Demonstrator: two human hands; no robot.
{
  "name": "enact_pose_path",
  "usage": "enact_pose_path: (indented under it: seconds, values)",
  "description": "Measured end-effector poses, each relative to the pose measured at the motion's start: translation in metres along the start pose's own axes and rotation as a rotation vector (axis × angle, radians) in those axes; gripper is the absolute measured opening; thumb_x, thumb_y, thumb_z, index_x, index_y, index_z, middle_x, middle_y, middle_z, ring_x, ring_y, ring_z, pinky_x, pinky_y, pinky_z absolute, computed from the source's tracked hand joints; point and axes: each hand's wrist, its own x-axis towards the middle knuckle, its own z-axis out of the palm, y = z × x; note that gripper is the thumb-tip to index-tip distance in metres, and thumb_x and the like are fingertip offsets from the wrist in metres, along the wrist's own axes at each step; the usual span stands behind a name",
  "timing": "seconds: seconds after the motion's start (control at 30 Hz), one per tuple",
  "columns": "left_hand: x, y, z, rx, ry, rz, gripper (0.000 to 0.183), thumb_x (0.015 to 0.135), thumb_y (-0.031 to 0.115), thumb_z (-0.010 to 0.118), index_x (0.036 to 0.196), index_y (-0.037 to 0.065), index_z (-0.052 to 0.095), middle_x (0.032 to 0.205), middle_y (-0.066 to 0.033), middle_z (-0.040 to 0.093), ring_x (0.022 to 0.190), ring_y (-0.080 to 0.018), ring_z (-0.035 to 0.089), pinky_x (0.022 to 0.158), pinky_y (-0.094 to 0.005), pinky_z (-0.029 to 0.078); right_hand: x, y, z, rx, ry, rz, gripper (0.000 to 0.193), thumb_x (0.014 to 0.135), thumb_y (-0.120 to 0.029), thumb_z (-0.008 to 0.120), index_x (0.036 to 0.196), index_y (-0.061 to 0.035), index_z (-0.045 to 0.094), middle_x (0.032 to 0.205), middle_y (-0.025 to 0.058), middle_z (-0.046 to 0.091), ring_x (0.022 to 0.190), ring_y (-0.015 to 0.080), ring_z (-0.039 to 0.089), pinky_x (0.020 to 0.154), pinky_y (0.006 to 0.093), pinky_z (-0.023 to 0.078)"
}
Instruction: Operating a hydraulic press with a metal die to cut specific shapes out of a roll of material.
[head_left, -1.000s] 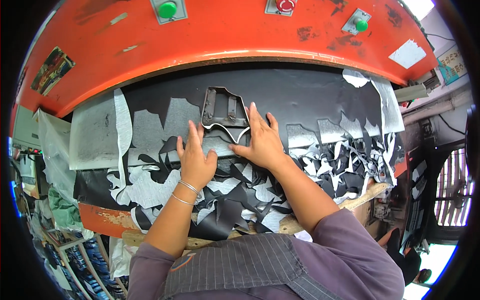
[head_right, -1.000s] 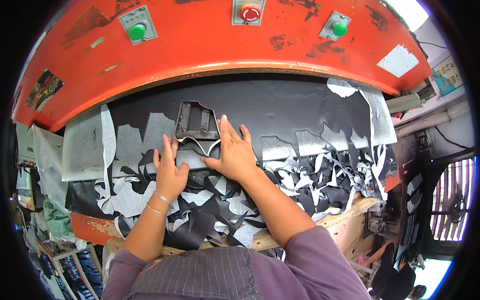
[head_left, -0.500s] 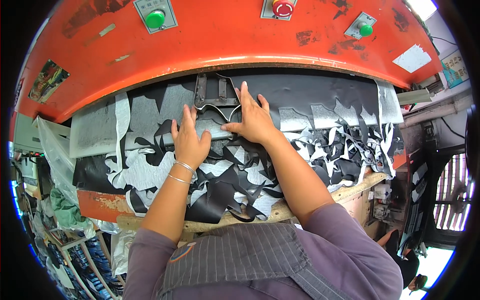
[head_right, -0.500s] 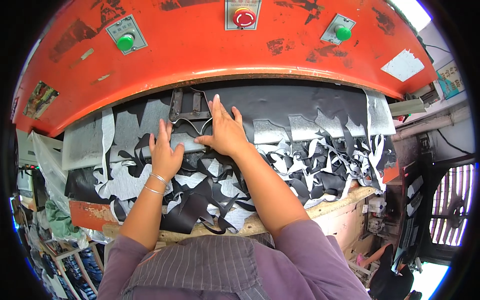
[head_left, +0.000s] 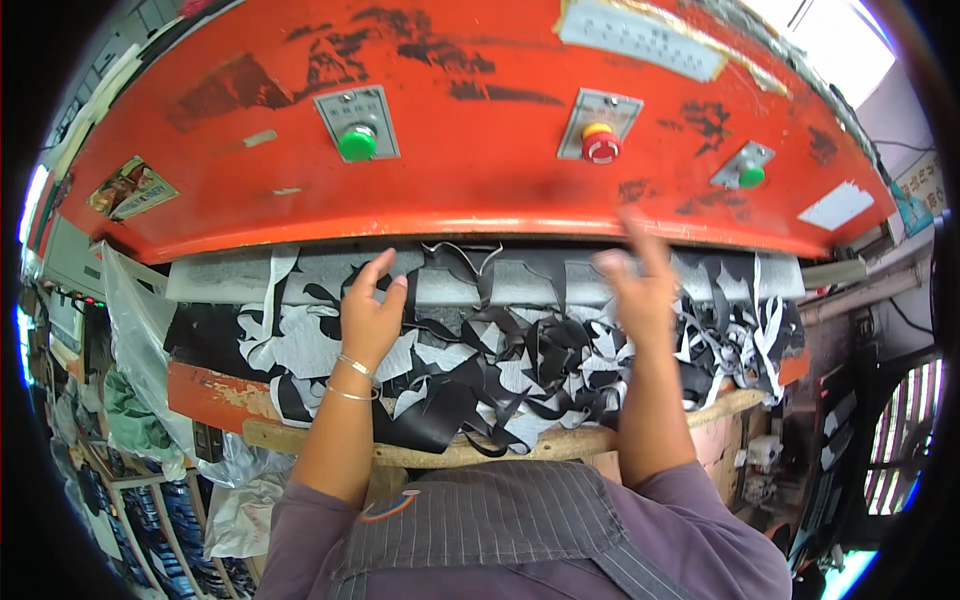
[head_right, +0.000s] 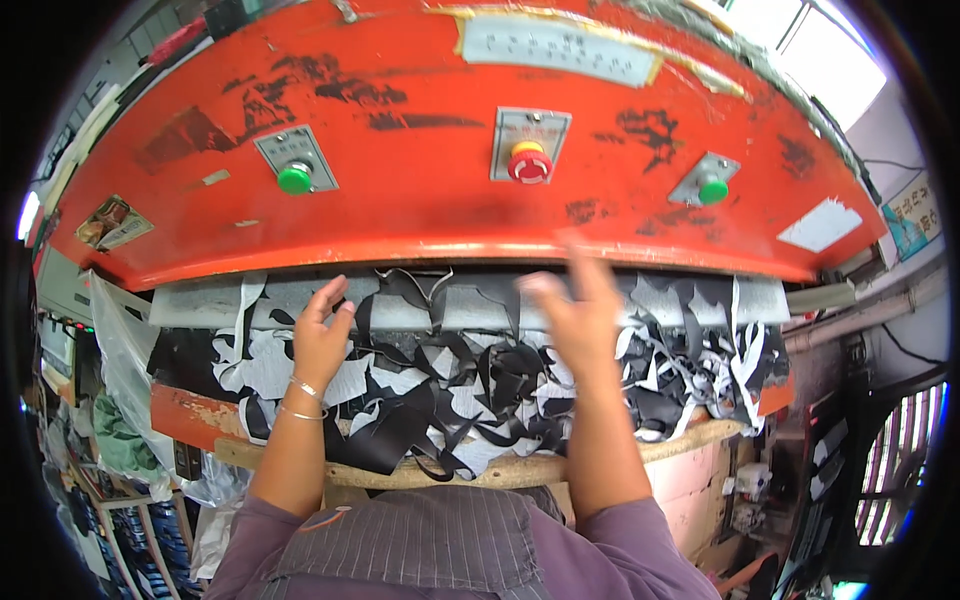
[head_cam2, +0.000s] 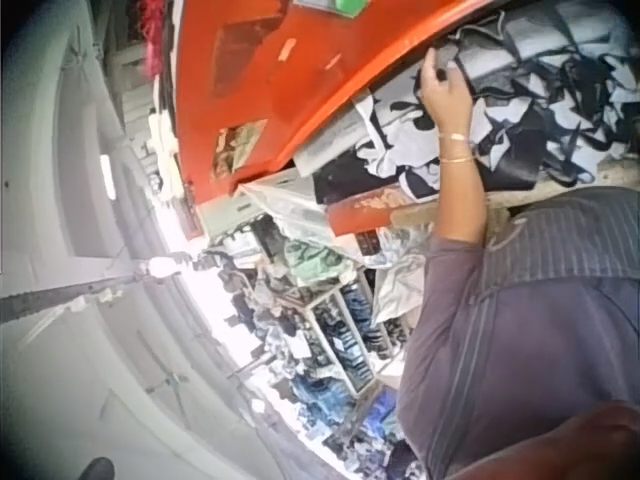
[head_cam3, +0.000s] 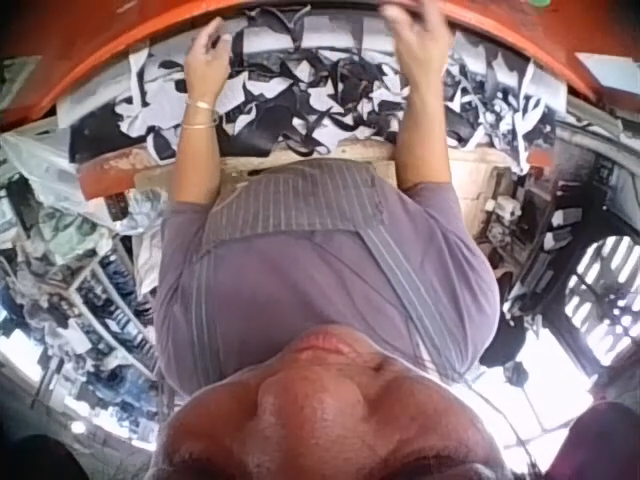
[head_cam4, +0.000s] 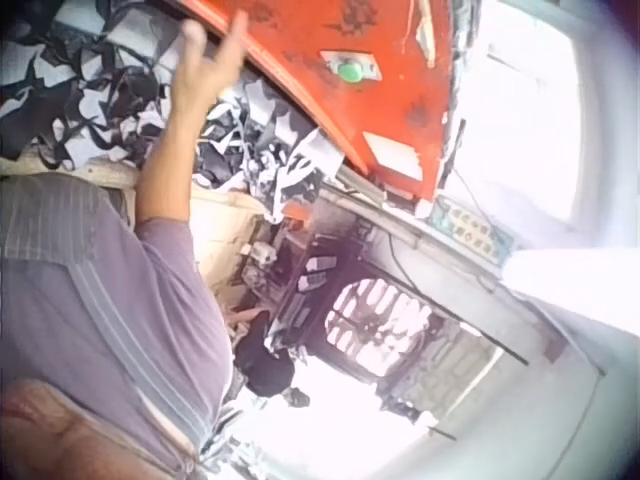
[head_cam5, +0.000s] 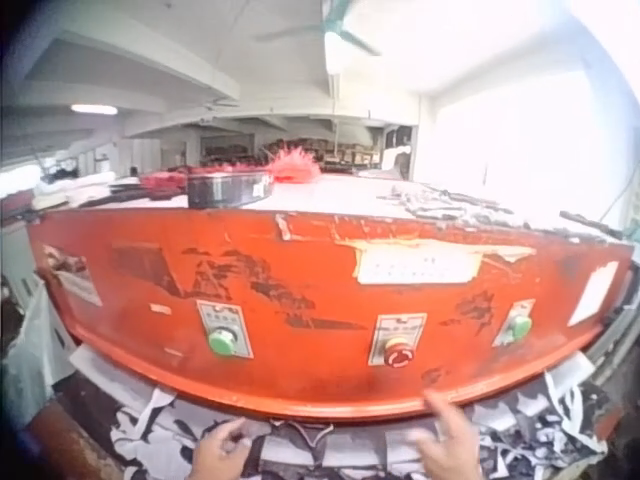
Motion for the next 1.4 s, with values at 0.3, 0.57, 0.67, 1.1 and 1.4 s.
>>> enact_pose_path:
  seconds: [0.3, 0.57, 0.67, 1.1, 1.4]
  values:
    - [0.047, 0.143, -0.029, 0.338, 0.454, 0.833, 0.016, 0.089, 0.008, 0.057, 0.073, 0.003, 0.056, 0.07, -0.0103, 0.051, 0.067, -0.0272, 0.048, 0.063, -0.0379, 0.039, 0.139, 0.02, -0.116, -0.51, 1.091, -0.301, 0.061, 0.1, -0.048, 0.036, 0.134, 0.0012, 0.046, 0.141, 0.0242, 0.04, 0.133, 0.0356, 0.034, 0.11, 0.0468, 0.024]
    - [-0.056, 0.12, -0.033, 0.216, -0.002, 0.567, 0.024, 0.084, 0.012, 0.063, 0.063, 0.006, 0.054, 0.064, -0.0094, 0.049, 0.064, -0.0298, 0.049, 0.06, -0.0382, 0.041, 0.019, 0.009, -0.085, -0.039, 0.634, -0.349, 0.032, 0.094, -0.016, 0.051, 0.118, 0.004, 0.054, 0.11, 0.0148, 0.055, 0.102, 0.0236, 0.052, 0.091, 0.0382, 0.041]
    - [-0.137, 0.093, -0.026, 0.329, -0.457, 0.414, 0.025, 0.077, 0.036, 0.072, 0.073, 0.012, 0.066, 0.07, -0.0065, 0.058, 0.069, -0.0283, 0.057, 0.063, -0.0384, 0.048, -0.087, -0.036, -0.036, -0.239, -0.343, -0.217, 0.039, 0.079, -0.035, 0.072, 0.103, -0.0061, 0.065, 0.091, 0.0123, 0.063, 0.086, 0.0281, 0.059, 0.08, 0.0394, 0.047]
    - [-0.207, 0.051, -0.004, 0.493, -0.409, 0.43, 0.021, 0.062, 0.013, 0.067, 0.08, 0.008, 0.056, 0.083, -0.0078, 0.053, 0.086, -0.0266, 0.053, 0.075, -0.0375, 0.043, -0.205, -0.073, 0.017, -0.522, -0.844, -0.325, 0.036, 0.061, -0.027, 0.081, 0.083, -0.0073, 0.06, 0.081, 0.0086, 0.061, 0.082, 0.026, 0.063, 0.067, 0.0366, 0.052]
    - [-0.158, 0.063, -0.031, 0.443, -0.921, 0.249, 0.047, 0.078, 0.042, 0.07, 0.111, 0.009, 0.065, 0.095, -0.0101, 0.063, 0.094, -0.027, 0.06, 0.08, -0.0368, 0.049, -0.047, -0.084, 0.052, -0.309, -0.78, 0.02, 0.064, 0.074, -0.045, 0.076, 0.122, -0.0067, 0.059, 0.125, 0.0232, 0.057, 0.112, 0.0369, 0.057, 0.089, 0.044, 0.048]
